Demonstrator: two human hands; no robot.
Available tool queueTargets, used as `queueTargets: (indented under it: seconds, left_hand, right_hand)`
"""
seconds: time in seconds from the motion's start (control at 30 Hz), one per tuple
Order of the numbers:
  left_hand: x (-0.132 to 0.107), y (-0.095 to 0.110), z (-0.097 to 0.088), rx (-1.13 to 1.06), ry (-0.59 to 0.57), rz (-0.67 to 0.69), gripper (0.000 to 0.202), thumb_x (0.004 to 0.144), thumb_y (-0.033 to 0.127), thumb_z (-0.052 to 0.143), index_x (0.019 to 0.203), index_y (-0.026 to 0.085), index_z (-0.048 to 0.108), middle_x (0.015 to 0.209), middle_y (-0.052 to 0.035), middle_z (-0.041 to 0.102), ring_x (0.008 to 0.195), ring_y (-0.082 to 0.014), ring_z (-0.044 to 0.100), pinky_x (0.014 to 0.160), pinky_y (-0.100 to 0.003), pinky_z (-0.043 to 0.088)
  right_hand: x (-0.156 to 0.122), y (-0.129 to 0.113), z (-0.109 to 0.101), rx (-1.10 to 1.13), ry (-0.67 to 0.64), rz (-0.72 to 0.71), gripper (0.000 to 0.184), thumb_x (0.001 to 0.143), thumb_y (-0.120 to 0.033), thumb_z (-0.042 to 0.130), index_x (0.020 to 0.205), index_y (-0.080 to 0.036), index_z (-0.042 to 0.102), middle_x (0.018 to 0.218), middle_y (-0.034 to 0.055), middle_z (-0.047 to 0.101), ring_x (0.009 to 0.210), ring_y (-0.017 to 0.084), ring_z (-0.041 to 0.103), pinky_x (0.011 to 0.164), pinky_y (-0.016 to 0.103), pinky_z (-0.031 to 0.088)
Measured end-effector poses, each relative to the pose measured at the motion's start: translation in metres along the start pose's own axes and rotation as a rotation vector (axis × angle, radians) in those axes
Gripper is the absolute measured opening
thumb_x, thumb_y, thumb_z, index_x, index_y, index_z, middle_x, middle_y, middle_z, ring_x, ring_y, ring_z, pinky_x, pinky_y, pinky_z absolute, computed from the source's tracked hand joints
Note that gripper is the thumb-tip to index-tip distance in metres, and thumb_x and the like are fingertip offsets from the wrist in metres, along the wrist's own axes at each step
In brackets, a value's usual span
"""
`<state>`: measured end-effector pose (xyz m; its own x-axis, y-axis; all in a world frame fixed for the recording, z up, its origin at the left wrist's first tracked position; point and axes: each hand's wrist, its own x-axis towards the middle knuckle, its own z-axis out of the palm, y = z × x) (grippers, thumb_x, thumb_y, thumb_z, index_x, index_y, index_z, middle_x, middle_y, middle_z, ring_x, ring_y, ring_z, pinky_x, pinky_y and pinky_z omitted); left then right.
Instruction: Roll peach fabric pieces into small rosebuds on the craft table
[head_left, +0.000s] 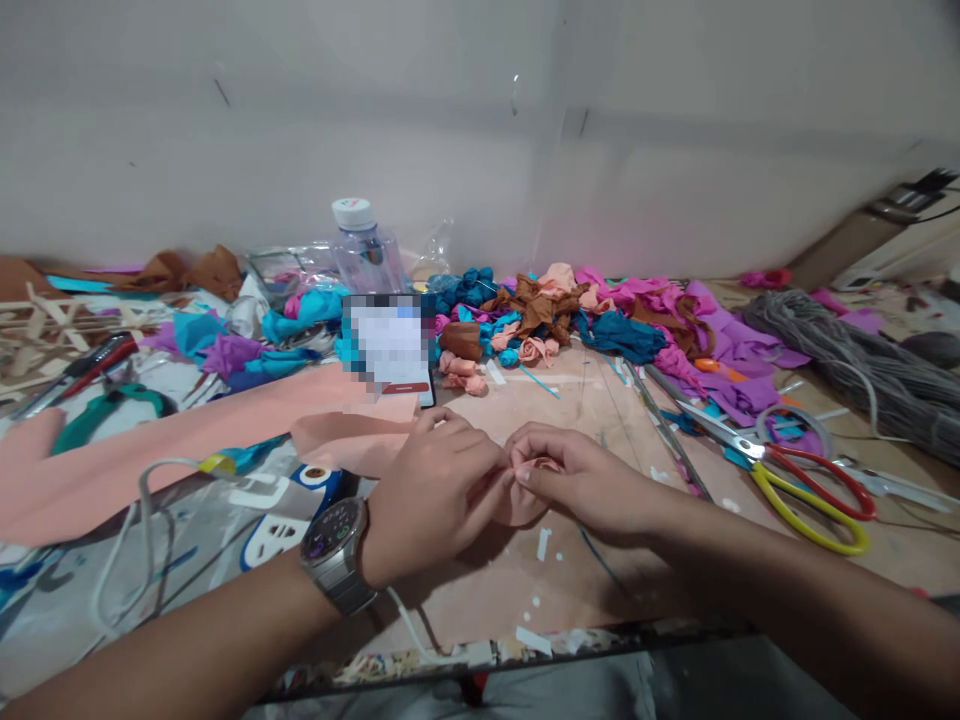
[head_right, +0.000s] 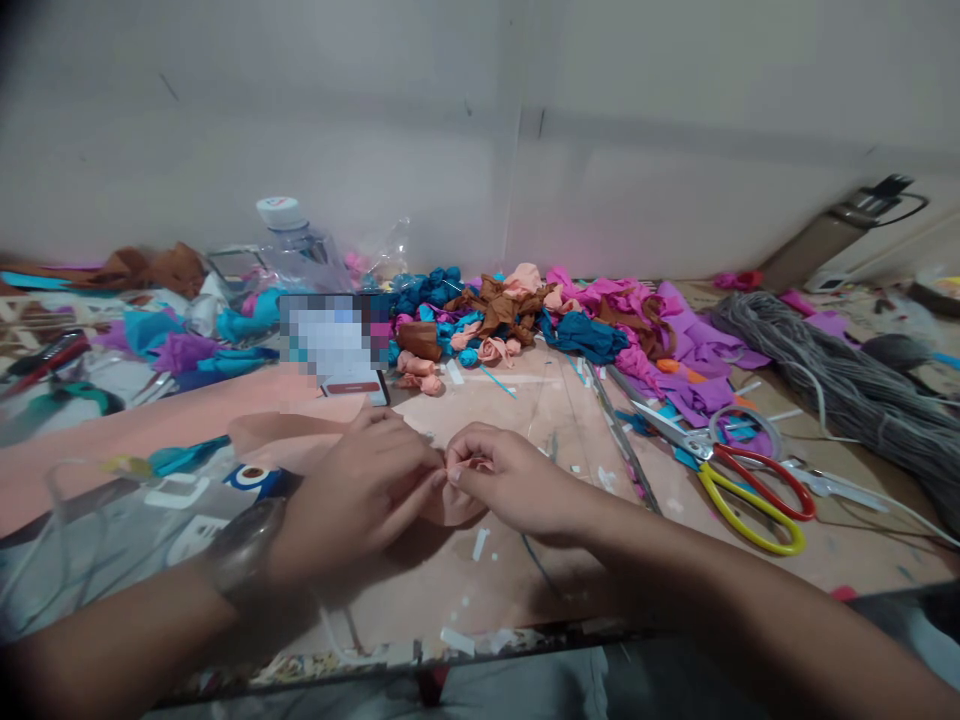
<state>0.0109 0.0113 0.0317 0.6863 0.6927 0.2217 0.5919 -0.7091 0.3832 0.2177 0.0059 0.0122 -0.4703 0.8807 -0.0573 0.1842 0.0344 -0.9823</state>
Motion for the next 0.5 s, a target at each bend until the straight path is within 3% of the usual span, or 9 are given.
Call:
queueTargets:
  seconds: [0.17, 0.5]
  left_hand:
    - [0.0003, -0.0023, 0.0004, -0.013, -0.012, -0.021, 0.028, 0.101, 0.033, 0.045, 0.09, 0.019, 0.066, 0.084, -0.004, 0.067, 0.085, -0.0213, 0.054, 0.09, -0.042, 0.033]
    - [-0.0002, 0.0012, -0.0004, -0.087, -0.02, -0.019, 0.027, 0.102, 0.032, 0.044, 0.092, 0.019, 0.067, 0.085, -0.0026, 0.067, 0.085, -0.0203, 0.053, 0.088, -0.04, 0.034]
  right_hand:
    - [0.0, -0.0069, -0.0042, -0.161, 0.032, -0.125, 0.009, 0.087, -0.016, 0.063, 0.079, -0.018, 0.067, 0.097, 0.0035, 0.063, 0.094, 0.017, 0.059, 0.089, 0.03, 0.045]
    - [0.0021, -0.0019, 0.0007, 0.002, 0.07, -0.031, 0.014, 0.077, -0.008, 0.057, 0.068, -0.017, 0.063, 0.092, 0.0021, 0.06, 0.087, 0.015, 0.057, 0.075, 0.025, 0.043]
